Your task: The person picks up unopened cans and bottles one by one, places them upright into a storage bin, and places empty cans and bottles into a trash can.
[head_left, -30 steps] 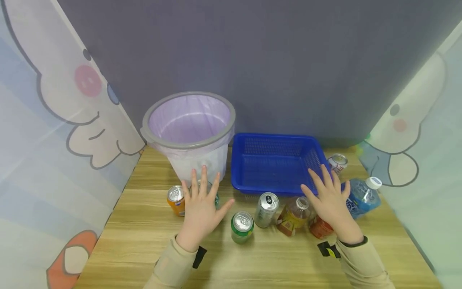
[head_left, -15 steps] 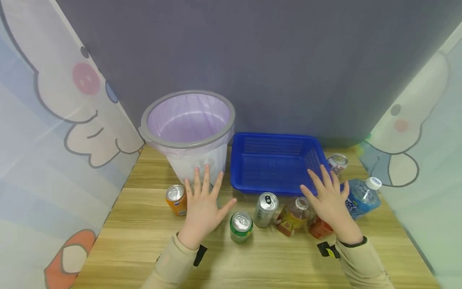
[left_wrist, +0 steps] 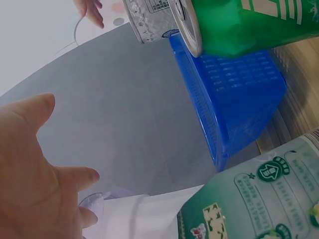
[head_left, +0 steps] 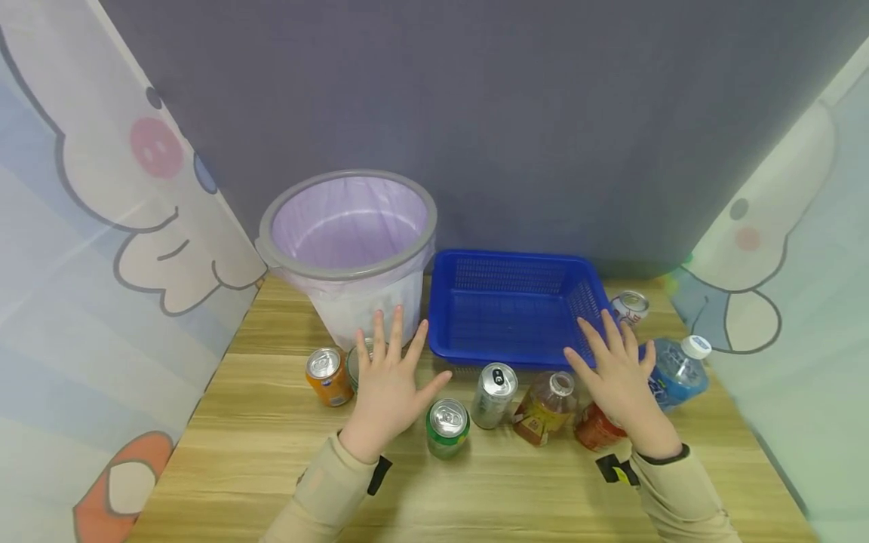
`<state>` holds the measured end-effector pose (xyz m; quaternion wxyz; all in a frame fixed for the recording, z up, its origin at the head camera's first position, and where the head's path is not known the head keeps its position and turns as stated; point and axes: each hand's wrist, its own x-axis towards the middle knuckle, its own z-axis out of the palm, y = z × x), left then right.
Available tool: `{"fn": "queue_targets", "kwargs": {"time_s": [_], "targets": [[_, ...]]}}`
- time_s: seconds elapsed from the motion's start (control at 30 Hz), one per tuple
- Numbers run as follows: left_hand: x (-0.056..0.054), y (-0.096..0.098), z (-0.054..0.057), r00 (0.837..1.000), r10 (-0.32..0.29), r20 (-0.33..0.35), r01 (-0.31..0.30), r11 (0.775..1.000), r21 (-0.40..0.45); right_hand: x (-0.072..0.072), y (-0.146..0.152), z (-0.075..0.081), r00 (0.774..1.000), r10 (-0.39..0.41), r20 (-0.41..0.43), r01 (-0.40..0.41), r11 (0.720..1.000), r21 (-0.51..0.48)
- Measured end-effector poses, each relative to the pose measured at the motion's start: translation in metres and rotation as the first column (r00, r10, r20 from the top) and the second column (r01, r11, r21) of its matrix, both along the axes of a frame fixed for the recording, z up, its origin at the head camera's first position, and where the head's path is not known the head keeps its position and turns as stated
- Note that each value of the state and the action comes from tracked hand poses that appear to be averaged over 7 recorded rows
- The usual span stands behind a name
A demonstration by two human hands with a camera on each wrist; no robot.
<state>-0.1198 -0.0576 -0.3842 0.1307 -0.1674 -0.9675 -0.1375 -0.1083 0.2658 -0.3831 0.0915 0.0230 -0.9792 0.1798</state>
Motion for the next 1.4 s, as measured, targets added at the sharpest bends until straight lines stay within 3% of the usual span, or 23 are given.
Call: {"fn": "queue_targets", "kwargs": {"time_s": [0.4,0.63,0.8,0.9,1.07,1.3,1.4], "targets": [[-0.001,0.003,0.002,1.0,-0.026,0.008,0.026,1.0,0.001,0.002,-0.002,0.004,1.0,0.004,-0.004,-0.004,1.0,0.003],[-0.005,0.009,0.015,0.997,-0.069,-0.021,0.068,0.997,-0.031,0.001,-0.002,0.009,0.999,0.017,-0.039,-0.017,1.0,-0.004],[-0.012,0.018,0.03,0.993,-0.1,0.061,0.105,0.99,-0.089,-0.001,0.001,0.014,0.999,0.034,0.004,-0.034,0.999,0.01],[-0.018,0.025,0.032,0.988,-0.111,0.108,0.125,0.983,-0.131,-0.002,0.003,0.018,0.998,0.044,0.047,-0.045,0.999,0.017],[-0.031,0.036,0.026,0.973,-0.12,0.197,0.159,0.968,-0.193,-0.003,0.004,0.023,0.995,0.056,0.082,-0.06,0.997,0.053],[-0.051,0.051,0.018,0.924,-0.12,0.362,0.207,0.955,-0.212,-0.003,0.005,0.022,0.991,0.125,0.057,-0.13,0.986,0.1],[-0.059,0.056,0.015,0.919,-0.102,0.381,0.198,0.955,-0.221,-0.004,0.005,0.023,0.988,0.147,0.052,-0.152,0.983,0.103]]}}
